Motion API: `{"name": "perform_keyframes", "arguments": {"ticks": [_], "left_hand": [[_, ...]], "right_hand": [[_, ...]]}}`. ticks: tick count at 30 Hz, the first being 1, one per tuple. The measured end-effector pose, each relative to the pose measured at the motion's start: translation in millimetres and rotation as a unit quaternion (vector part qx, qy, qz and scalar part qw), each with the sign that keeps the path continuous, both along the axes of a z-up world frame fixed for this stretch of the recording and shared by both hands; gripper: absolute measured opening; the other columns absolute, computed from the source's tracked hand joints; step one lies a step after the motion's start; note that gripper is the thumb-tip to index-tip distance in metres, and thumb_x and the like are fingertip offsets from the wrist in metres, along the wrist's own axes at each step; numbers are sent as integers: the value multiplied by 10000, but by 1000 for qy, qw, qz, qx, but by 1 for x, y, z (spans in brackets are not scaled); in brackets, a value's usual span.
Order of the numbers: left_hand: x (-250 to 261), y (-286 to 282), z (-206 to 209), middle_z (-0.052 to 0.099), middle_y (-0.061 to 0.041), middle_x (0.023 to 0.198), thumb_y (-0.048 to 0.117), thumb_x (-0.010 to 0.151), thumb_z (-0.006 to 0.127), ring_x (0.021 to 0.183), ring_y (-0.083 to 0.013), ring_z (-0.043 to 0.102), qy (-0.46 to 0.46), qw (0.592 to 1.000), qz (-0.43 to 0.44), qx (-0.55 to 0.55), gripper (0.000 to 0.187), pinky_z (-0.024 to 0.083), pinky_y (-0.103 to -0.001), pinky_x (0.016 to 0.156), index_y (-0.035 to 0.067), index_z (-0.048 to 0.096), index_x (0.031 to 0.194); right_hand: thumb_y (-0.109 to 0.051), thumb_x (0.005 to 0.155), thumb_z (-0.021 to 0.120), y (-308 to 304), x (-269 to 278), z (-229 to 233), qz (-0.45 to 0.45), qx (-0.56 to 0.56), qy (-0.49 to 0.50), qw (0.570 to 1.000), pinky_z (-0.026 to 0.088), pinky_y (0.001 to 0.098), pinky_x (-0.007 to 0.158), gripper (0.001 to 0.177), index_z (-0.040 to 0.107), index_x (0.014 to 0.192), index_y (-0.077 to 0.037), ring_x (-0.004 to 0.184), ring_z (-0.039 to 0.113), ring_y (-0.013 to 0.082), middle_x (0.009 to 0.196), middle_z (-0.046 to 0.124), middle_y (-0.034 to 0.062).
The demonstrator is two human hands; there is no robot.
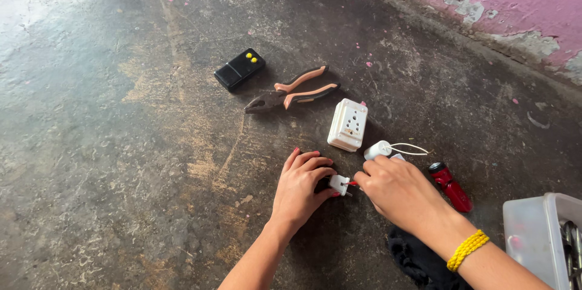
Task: The person disassembles a white electrical plug, adjusts the internal wires, and reassembles the plug using a screwdriver. They repeat this process for a second plug.
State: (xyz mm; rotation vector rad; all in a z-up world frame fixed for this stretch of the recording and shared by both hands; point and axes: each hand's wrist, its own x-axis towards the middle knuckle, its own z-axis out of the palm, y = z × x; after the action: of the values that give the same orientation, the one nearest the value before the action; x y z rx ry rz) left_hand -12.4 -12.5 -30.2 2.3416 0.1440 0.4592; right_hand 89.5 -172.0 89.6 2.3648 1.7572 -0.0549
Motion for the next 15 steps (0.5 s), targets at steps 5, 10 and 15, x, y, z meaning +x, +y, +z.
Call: {"name": "perform_keyframes", "arguments": {"ticks": [5,10,15], "left_hand": [[0,1,0,694,7,1260,241,664,875,1317,-235,532,-5,1000,-5,-1,409,254,-507,1224,144,772,1047],[0,0,-1,693,5,1256,245,670,874,1315,-239,533,-9,1000,-5,-2,406,254,-515,1223,145,770,1049],[-1,0,-2,689,-2,1255,246,669,875,1313,-250,532,-21,1000,0,4,410,256,-519,1220,148,768,1053]], "right_hand": [[-126,849,677,0,3,1,-15,-2,25,1000,534,407,747,41,655,836,-93,854,655,235,830,639,68],[-94,806,682,-2,5,0,12,5,19,1000,532,407,739,41,644,818,-89,842,651,241,831,628,70],[-36,740,676,-3,7,-1,60,-6,-6,998,529,389,752,81,644,802,-76,839,642,242,807,622,69]]}}
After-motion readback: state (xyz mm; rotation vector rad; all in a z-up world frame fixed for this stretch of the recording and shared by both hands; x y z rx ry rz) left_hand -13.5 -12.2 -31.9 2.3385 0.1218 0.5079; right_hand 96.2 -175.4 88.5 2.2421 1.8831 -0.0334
